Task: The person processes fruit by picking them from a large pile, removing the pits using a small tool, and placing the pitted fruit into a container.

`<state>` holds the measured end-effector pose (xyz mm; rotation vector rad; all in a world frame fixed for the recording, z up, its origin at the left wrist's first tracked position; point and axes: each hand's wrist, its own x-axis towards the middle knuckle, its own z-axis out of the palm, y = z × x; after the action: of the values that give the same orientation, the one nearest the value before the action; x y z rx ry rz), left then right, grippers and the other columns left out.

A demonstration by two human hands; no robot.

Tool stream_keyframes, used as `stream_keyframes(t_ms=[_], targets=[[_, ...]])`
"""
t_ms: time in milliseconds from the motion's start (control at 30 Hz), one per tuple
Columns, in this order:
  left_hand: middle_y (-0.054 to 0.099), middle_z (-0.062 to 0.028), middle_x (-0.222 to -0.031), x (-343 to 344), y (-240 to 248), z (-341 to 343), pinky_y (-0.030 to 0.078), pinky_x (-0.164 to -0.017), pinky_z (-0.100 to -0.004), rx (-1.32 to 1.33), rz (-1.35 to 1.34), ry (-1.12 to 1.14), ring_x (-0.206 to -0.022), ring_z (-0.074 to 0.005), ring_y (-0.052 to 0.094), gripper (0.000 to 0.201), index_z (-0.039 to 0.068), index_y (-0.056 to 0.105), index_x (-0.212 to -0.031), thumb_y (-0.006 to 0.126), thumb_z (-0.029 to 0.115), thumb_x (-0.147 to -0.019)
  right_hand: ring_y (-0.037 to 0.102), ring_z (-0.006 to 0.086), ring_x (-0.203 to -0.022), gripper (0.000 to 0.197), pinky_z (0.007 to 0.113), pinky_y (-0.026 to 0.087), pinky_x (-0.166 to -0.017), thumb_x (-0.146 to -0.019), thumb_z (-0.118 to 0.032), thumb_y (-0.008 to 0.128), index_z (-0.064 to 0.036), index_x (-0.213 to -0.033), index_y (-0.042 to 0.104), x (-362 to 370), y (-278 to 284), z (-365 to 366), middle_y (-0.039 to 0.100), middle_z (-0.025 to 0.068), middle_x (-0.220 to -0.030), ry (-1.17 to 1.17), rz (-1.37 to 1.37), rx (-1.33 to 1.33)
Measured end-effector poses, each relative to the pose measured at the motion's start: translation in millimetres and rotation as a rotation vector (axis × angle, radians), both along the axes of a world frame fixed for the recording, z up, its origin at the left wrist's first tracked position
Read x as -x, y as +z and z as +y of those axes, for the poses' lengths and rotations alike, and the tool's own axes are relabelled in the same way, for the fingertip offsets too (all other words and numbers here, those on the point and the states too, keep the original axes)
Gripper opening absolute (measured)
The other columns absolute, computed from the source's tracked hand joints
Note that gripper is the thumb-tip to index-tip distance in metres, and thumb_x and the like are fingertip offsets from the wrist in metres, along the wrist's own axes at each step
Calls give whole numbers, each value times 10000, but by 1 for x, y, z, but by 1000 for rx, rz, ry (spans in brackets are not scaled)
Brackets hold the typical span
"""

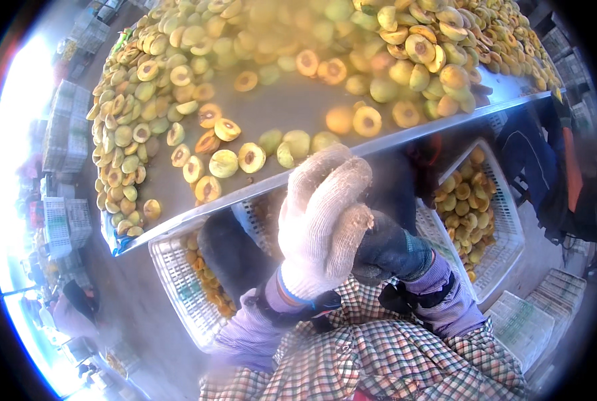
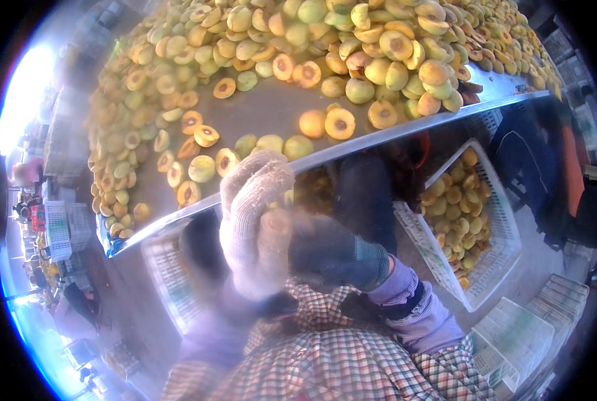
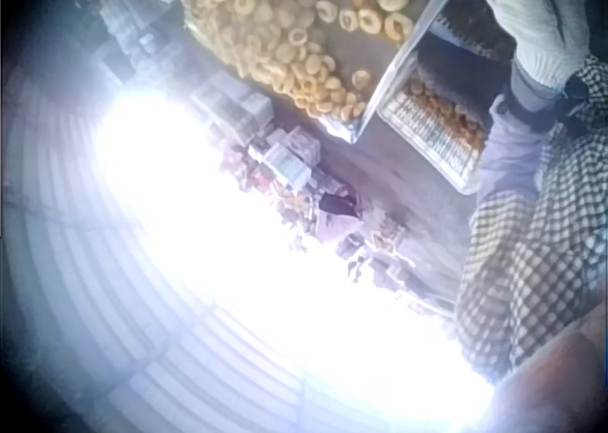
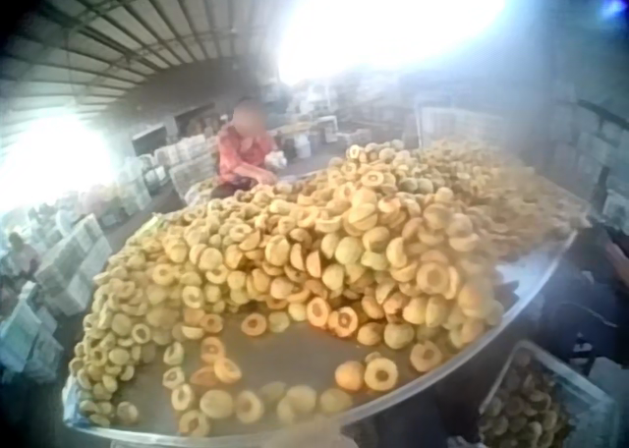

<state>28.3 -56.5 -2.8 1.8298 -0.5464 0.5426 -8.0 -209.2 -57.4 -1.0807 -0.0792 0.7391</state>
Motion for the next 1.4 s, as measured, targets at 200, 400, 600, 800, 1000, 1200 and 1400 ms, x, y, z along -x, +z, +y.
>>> stream_keyframes(t_ms=[200, 400, 600, 800, 1000, 1200, 1400], targets=[[597, -190, -1121, -11, 2, 1, 514, -783, -361, -233, -131, -71, -942, -324, 623, 346, 4, 640, -1063, 678, 5, -719, 604, 143, -977, 459, 280, 520, -826, -827, -145, 753, -18, -1217, 547, 9, -37, -12, 628, 53, -1069, -46, -21, -17], [620, -107, -1034, -12, 27, -5, 485, -819, -293, 332, 812, -228, -931, -175, 600, 225, -30, 631, -1050, 572, 53, -849, 588, 133, -687, 319, 270, 489, -554, -898, -141, 661, 1, -1163, 554, -7, 21, 4, 600, 67, -844, 27, 74, -218], [637, -89, -1053, -28, 22, 6, 502, -795, -260, -86, 508, -400, -962, -166, 611, 244, -23, 645, -1085, 607, 48, -854, 575, 83, -802, 250, 215, 469, -627, -995, -150, 500, -24, -1207, 543, 2, -5, -6, 597, 34, -994, 219, 327, -659], [665, -86, -973, -29, 18, -3, 511, -759, -273, -110, 426, -226, -850, -154, 639, 250, -8, 655, -1043, 686, 17, -796, 432, 52, -468, 230, 204, 326, -395, -975, -236, 553, -37, -1089, 570, -2, 14, -6, 494, -16, -654, 236, 528, -587], [672, -81, -968, -36, 21, -8, 512, -718, -267, -392, 312, -284, -819, -186, 653, 227, -2, 652, -1013, 685, 17, -789, 332, 60, -363, 230, 210, 255, -339, -985, -293, 527, -75, -913, 539, -1, 17, -3, 393, -37, -525, 281, 607, -803], [653, -142, -992, -38, 15, -1, 517, -679, -291, 170, 590, -602, -819, -180, 637, 157, -1, 658, -970, 630, 7, -816, 351, 62, -379, 263, 211, 264, -349, -992, -323, 494, -65, -965, 535, 7, 22, -3, 401, -36, -541, 238, 679, -941], [657, -164, -1027, -43, 11, -3, 519, -747, -326, 207, 490, -702, -907, -269, 629, 164, -11, 664, -955, 601, 1, -804, 365, 71, -404, 294, 212, 279, -367, -977, -351, 512, -62, -1026, 526, 25, 13, -7, 421, -32, -575, 167, 758, -815]])
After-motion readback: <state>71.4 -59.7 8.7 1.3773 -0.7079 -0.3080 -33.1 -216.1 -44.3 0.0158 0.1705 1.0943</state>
